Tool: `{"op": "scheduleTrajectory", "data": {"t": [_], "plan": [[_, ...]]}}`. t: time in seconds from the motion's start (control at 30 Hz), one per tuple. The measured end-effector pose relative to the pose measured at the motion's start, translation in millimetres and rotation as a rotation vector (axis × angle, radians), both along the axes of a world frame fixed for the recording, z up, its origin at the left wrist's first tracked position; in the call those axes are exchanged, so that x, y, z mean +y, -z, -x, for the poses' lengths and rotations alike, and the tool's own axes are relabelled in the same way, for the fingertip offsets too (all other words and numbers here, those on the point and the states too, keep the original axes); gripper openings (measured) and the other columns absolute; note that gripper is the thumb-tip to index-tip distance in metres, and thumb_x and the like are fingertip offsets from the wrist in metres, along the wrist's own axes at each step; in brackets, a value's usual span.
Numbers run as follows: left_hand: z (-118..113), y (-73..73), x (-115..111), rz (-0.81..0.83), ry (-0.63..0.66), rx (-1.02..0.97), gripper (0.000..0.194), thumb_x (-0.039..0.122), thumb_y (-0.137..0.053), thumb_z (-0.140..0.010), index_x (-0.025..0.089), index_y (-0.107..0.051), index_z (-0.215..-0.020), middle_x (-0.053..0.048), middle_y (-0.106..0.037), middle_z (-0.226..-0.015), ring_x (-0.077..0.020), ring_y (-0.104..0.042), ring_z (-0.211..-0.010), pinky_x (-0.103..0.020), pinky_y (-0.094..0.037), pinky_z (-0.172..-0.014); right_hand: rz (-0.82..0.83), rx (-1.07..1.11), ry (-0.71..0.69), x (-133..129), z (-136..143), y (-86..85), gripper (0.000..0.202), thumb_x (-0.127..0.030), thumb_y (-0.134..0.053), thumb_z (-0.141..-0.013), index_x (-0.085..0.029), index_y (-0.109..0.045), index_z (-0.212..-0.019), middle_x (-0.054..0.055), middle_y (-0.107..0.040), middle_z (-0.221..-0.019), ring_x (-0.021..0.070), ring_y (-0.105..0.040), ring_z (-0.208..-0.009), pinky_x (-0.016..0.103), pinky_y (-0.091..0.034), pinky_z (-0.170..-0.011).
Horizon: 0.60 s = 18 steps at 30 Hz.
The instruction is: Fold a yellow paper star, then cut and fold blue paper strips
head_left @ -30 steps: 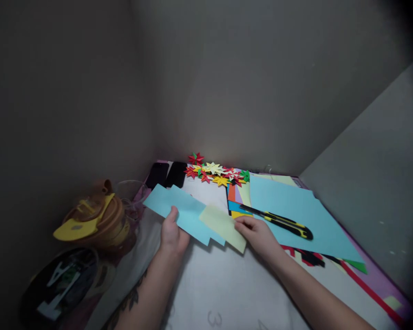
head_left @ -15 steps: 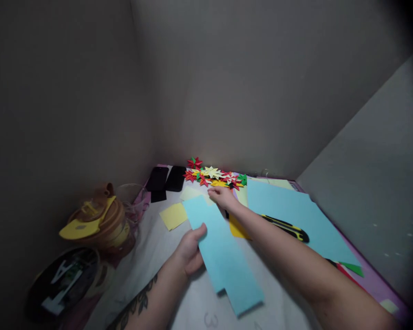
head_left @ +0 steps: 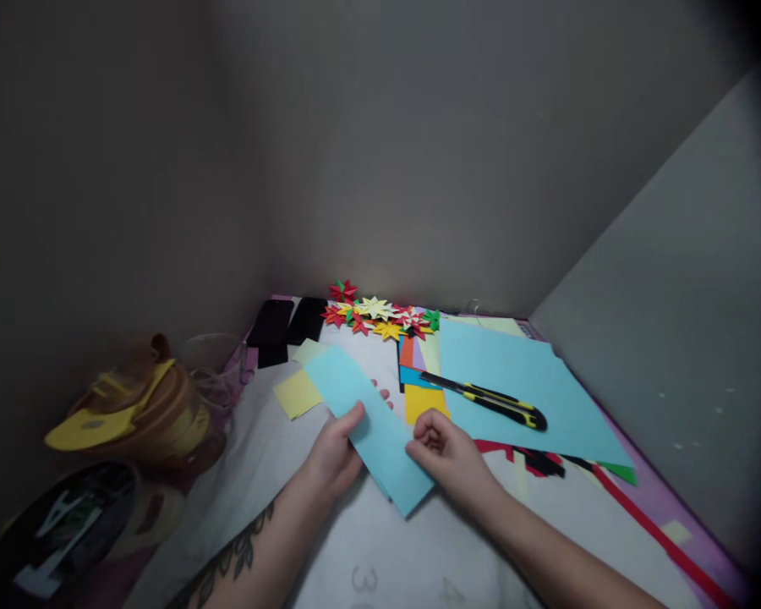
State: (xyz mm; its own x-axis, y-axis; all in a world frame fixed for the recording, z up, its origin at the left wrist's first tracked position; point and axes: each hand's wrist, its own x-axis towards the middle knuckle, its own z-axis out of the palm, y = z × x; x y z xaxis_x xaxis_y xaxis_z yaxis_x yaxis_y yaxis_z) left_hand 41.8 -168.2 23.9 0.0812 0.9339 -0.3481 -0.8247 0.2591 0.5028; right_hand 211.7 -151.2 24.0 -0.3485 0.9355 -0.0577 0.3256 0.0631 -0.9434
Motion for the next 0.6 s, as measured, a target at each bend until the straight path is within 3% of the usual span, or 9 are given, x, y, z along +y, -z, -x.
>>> {"op": "scheduleTrajectory", "data": {"t": [0.1, 0.2, 0.27, 0.33, 0.43, 0.5, 0.6], "plan": [[-7, -0.7, -9, -0.139, 0.096, 0.099, 0.039, 0.024, -0.064, -0.076, 0.015, -0.061, -0.114, -0.013, -0.065, -0.113, -0.0281, -0.058, -0.106, -0.042, -0.042, -0.094, -0.149, -0.069, -0.063, -7, 2, -0.2, 0.012, -0.023, -0.057, -0.075, -0.022, -0.045, -0.071, -0.004, -0.049, -0.067, 0.0128, -0.047, -0.061, 0.024, -0.038, -0.056], [-2, -15.0, -10, -0.199, 0.091, 0.356, 0.038, 0.037, -0.062, -0.079, 0.015, -0.062, -0.111, -0.013, -0.067, -0.105, -0.0275, -0.061, -0.096, -0.04, -0.046, -0.086, -0.34, -0.095, 0.022, -3, -2, -11.6, 0.012, -0.025, -0.059, -0.075, -0.022, -0.05, -0.083, 0.001, -0.055, -0.084, 0.0176, -0.053, -0.079, 0.03, -0.043, -0.071], [4, -33.4, -6, -0.283, 0.126, 0.578, 0.04, 0.043, -0.06, -0.08, 0.015, -0.063, -0.109, -0.012, -0.066, -0.106, -0.0263, -0.06, -0.096, -0.038, -0.046, -0.085, -0.431, -0.032, 0.059, 6, -4, -30.9, 0.031, -0.029, -0.062, -0.075, -0.023, -0.051, -0.104, 0.007, -0.055, -0.106, 0.0223, -0.052, -0.1, 0.035, -0.043, -0.084], [9, -53.8, -1, -0.41, 0.189, 0.8, 0.04, 0.043, -0.062, -0.078, 0.017, -0.062, -0.109, -0.01, -0.064, -0.11, -0.0252, -0.057, -0.1, -0.036, -0.044, -0.088, -0.498, 0.071, -0.025, 16, -2, -56.6, 0.048, -0.032, -0.064, -0.075, -0.024, -0.048, -0.119, 0.01, -0.049, -0.123, 0.0247, -0.046, -0.115, 0.039, -0.041, -0.092], [14, -69.5, 6, -0.547, 0.291, 1.046, 0.04, 0.04, -0.065, -0.074, 0.018, -0.061, -0.108, -0.007, -0.064, -0.106, -0.0247, -0.055, -0.099, -0.035, -0.044, -0.086, -0.504, 0.219, -0.152, 30, 5, -88.3, 0.024, -0.033, -0.063, -0.078, -0.024, -0.062, -0.1, 0.008, -0.053, -0.12, 0.023, -0.047, -0.115, 0.039, -0.039, -0.097], [15, -61.9, 10, -0.574, 0.382, 1.105, 0.044, 0.042, -0.067, -0.07, 0.017, -0.061, -0.105, -0.005, -0.064, -0.097, -0.0242, -0.056, -0.092, -0.035, -0.046, -0.081, -0.45, 0.291, -0.174, 36, 8, -93.8, 0.016, -0.033, -0.065, -0.077, -0.022, -0.064, -0.089, 0.007, -0.056, -0.113, 0.0222, -0.052, -0.108, 0.038, -0.042, -0.092], [14, -32.3, 14, -0.601, 0.444, 1.024, 0.06, 0.048, -0.07, -0.065, 0.016, -0.056, -0.113, -0.007, -0.063, -0.099, -0.0244, -0.055, -0.091, -0.036, -0.046, -0.08, -0.33, 0.329, -0.21, 38, 11, -81.1, 0.022, -0.033, -0.07, -0.071, -0.02, -0.065, -0.088, 0.006, -0.06, -0.102, 0.0214, -0.056, -0.097, 0.033, -0.048, -0.077]]}}
